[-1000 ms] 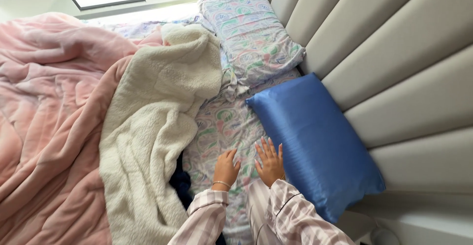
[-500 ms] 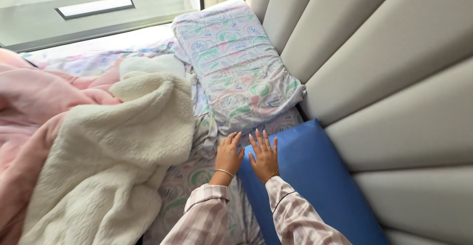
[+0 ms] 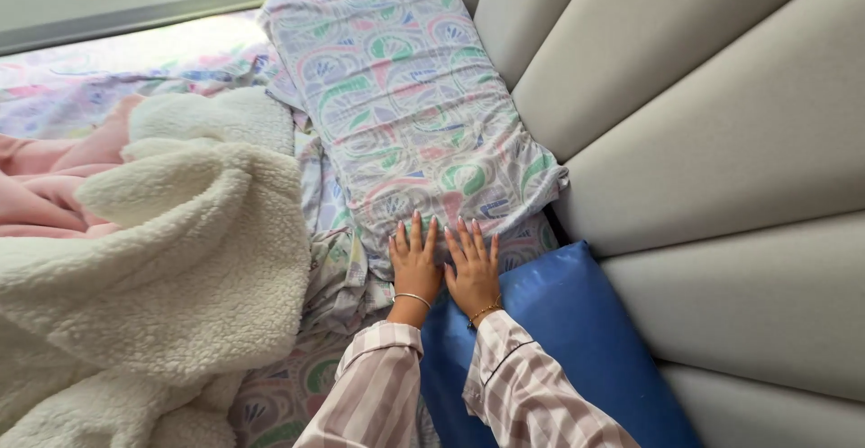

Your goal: The person folds a yellow towel and places it on a pile of other items. They then adjust a blue pillow and a patterned pillow on the bed. Finally, they fold a white blanket and a blue patterned blanket, stacking them on the bed.

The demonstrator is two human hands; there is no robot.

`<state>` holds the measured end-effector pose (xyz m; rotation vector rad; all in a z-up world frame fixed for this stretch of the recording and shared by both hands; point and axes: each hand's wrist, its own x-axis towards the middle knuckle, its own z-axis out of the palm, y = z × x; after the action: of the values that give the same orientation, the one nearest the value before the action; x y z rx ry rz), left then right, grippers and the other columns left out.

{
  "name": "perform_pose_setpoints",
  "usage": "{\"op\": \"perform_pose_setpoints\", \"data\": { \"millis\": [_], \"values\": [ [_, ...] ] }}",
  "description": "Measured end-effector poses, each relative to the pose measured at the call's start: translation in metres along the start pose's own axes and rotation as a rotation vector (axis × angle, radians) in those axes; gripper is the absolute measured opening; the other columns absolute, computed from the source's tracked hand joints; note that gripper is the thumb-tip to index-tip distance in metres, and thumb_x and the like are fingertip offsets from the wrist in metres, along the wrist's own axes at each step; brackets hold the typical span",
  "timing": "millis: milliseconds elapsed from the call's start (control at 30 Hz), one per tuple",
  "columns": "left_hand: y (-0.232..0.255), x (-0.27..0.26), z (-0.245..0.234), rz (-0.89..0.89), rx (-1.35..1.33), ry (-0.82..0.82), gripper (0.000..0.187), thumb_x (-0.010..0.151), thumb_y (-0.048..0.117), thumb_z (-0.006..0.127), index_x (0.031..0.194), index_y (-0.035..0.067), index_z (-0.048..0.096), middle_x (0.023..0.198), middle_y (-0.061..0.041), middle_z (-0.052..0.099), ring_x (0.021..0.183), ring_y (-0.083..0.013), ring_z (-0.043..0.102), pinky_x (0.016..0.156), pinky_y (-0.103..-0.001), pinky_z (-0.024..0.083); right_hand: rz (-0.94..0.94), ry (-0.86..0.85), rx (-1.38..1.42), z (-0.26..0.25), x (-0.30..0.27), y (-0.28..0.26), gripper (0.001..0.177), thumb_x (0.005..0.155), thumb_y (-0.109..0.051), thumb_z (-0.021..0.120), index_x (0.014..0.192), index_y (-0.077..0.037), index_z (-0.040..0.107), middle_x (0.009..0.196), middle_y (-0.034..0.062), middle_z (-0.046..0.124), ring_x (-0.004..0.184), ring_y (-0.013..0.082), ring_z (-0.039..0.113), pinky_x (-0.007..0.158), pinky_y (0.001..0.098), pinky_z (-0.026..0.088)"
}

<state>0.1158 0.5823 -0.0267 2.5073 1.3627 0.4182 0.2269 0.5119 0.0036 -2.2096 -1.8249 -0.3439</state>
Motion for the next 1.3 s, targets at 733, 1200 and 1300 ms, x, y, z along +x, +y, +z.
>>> {"op": "perform_pose_setpoints", "data": {
  "millis": [733, 1200, 1300],
  "values": [
    [0.026, 0.100, 0.038, 0.193, 0.179, 0.051, 0.009, 0.085, 0.017, 0.057, 0.085, 0.019, 0.066, 0.066, -0.010, 0.062, 0.048, -0.0438, 0.060, 0.022, -0.065, 0.038, 0.026, 0.002, 0.006, -0.036, 0.008, 0.014, 0.113, 0.059, -0.017, 0.081, 0.162, -0.025, 0.034, 0.170, 0.0048, 0.029, 0.156, 0.0309, 0.023, 0.125, 0.0634, 0.012],
    [0.082, 0.025, -0.122, 0.237, 0.322, -0.364, 0.027, 0.097, 0.022, 0.053, 0.107, 0.019, 0.079, 0.099, 0.001, 0.080, 0.093, -0.0239, 0.077, 0.061, -0.049, 0.062, 0.094, -0.008, -0.006, -0.074, -0.030, 0.041, 0.039, 0.092, -0.030, 0.063, 0.130, -0.040, 0.061, 0.131, -0.0143, 0.066, 0.132, 0.0111, 0.058, 0.129, 0.0573, 0.026],
    [0.100, 0.047, -0.099, 0.152, 0.255, -0.326, 0.032, 0.090, 0.038, 0.058, 0.100, 0.016, 0.080, 0.090, -0.005, 0.079, 0.085, -0.0316, 0.076, 0.052, -0.062, 0.055, 0.042, 0.066, -0.008, -0.100, -0.036, 0.046, 0.032, 0.096, -0.040, 0.065, 0.128, -0.038, 0.065, 0.125, -0.0139, 0.070, 0.125, 0.0106, 0.065, 0.125, 0.0507, 0.036]
  ]
}}
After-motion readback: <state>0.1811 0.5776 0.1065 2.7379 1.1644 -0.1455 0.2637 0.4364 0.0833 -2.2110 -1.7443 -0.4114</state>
